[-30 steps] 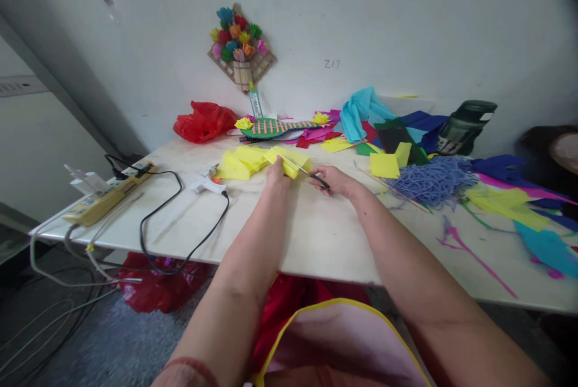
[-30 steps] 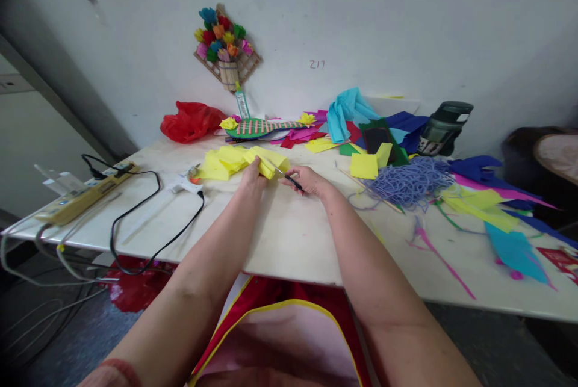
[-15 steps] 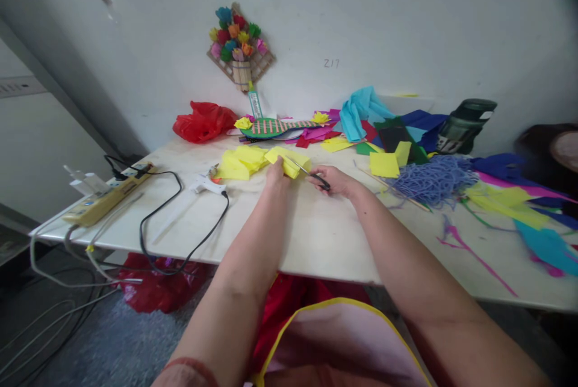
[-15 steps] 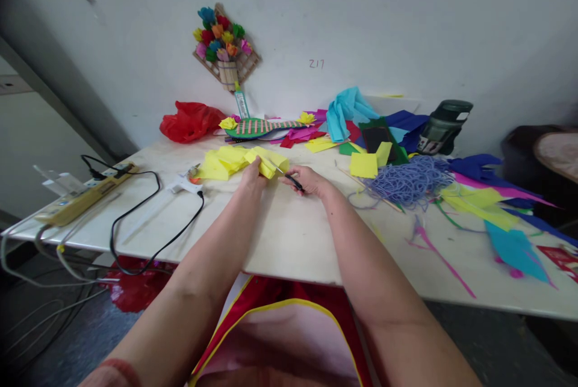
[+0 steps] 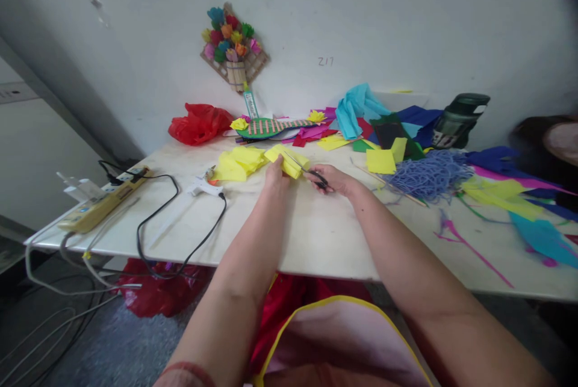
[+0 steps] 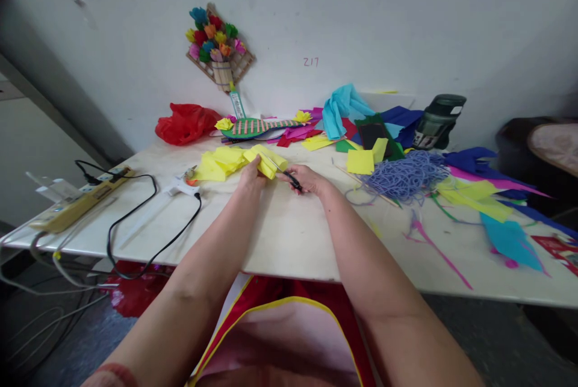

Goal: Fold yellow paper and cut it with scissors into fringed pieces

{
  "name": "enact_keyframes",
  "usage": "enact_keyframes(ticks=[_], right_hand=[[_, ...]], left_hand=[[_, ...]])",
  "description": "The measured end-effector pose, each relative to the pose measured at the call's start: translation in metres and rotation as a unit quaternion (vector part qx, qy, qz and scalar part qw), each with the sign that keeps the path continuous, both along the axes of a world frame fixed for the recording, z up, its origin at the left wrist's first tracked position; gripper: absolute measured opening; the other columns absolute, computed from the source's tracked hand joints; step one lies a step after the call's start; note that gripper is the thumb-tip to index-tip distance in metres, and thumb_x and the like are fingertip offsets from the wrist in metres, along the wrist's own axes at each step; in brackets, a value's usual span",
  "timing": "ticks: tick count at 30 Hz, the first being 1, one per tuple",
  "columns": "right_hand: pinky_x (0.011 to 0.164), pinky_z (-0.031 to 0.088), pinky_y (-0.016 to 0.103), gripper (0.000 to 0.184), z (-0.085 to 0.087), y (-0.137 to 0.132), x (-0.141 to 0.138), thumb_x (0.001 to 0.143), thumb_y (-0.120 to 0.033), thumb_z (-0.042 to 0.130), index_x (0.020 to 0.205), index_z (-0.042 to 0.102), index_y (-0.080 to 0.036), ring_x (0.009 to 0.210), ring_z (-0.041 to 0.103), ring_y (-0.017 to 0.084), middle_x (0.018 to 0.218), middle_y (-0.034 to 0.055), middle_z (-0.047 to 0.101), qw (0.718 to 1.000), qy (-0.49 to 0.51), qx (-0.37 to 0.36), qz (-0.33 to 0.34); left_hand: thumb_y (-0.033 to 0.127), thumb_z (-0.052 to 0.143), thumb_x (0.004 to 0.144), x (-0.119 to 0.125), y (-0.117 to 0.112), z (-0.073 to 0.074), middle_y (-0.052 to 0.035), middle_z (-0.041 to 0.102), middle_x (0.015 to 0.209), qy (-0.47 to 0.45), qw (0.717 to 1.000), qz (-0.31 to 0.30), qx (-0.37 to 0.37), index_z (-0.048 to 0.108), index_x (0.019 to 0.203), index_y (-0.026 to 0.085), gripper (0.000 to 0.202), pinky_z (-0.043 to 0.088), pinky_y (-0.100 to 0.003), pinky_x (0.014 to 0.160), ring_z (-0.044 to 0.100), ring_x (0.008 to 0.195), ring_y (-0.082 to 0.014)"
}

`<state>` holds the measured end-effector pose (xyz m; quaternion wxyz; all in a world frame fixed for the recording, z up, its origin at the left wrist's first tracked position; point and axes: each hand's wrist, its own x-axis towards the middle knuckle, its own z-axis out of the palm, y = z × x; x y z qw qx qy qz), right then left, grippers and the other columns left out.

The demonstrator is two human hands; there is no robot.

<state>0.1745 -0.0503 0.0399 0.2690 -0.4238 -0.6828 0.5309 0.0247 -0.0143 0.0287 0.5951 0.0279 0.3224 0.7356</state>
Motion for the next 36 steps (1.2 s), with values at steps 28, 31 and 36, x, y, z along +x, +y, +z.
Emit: enact_keyframes(ticks=[28,31,36], right_hand=[[0.028,0.022,0.015,0.028,-0.006,0.007,-0.004,0.067,-0.034,0.066,0.082,0.05,-0.016,0.027,0.035,0.004,0.04,-0.0087,0.045,0.999,0.016,0.023,-0.034],[0.028,0.023,0.015,0.027,-0.004,0.005,-0.004,0.068,-0.031,0.065,0.083,0.05,-0.016,0.027,0.035,0.004,0.04,-0.009,0.045,0.999,0.011,0.022,-0.038],[0.028,0.023,0.015,0.024,-0.002,0.004,-0.003,0.069,-0.028,0.064,0.083,0.049,-0.016,0.028,0.035,0.004,0.04,-0.009,0.044,0.999,0.016,0.021,-0.03]], left_hand=[[0.016,0.052,0.078,-0.003,0.006,-0.003,-0.0071,0.062,0.096,0.022,1.0,0.009,-0.012,0.055,0.096,0.017,0.018,0.05,-0.032,0.077,0.06,0.09,-0.0176],[0.015,0.052,0.078,-0.003,0.008,-0.006,-0.0077,0.062,0.097,0.028,0.999,0.014,-0.013,0.055,0.097,0.016,0.019,0.05,-0.032,0.077,0.06,0.09,-0.0177],[0.015,0.053,0.077,-0.003,0.012,-0.011,-0.0072,0.062,0.095,0.041,0.999,0.017,0.003,0.055,0.09,0.015,0.013,0.05,-0.033,0.078,0.06,0.089,-0.0179]])
